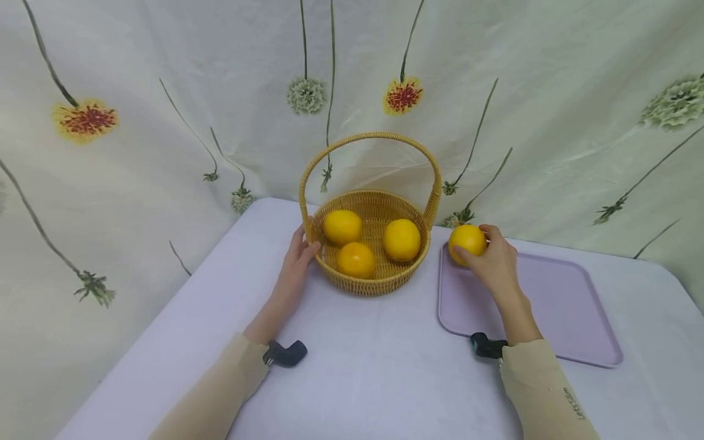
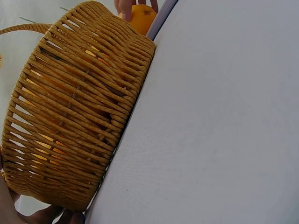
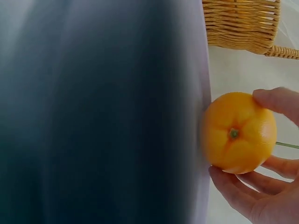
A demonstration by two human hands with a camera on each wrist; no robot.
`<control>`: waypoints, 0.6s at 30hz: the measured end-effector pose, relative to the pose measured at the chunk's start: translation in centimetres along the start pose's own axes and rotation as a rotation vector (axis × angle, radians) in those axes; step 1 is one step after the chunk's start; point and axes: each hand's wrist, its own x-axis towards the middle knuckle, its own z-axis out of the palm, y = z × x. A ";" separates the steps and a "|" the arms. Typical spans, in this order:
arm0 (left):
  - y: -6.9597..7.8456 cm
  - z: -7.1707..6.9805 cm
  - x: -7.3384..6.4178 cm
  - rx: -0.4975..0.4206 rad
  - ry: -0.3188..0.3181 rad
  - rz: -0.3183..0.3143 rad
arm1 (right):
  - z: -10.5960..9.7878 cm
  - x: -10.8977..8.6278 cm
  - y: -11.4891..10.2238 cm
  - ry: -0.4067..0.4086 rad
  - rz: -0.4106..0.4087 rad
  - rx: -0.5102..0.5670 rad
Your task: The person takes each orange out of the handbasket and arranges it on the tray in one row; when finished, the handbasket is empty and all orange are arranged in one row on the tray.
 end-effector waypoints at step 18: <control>-0.1 0.0 0.1 -0.005 0.002 -0.010 | 0.7 -0.1 -0.6 -0.055 0.061 0.013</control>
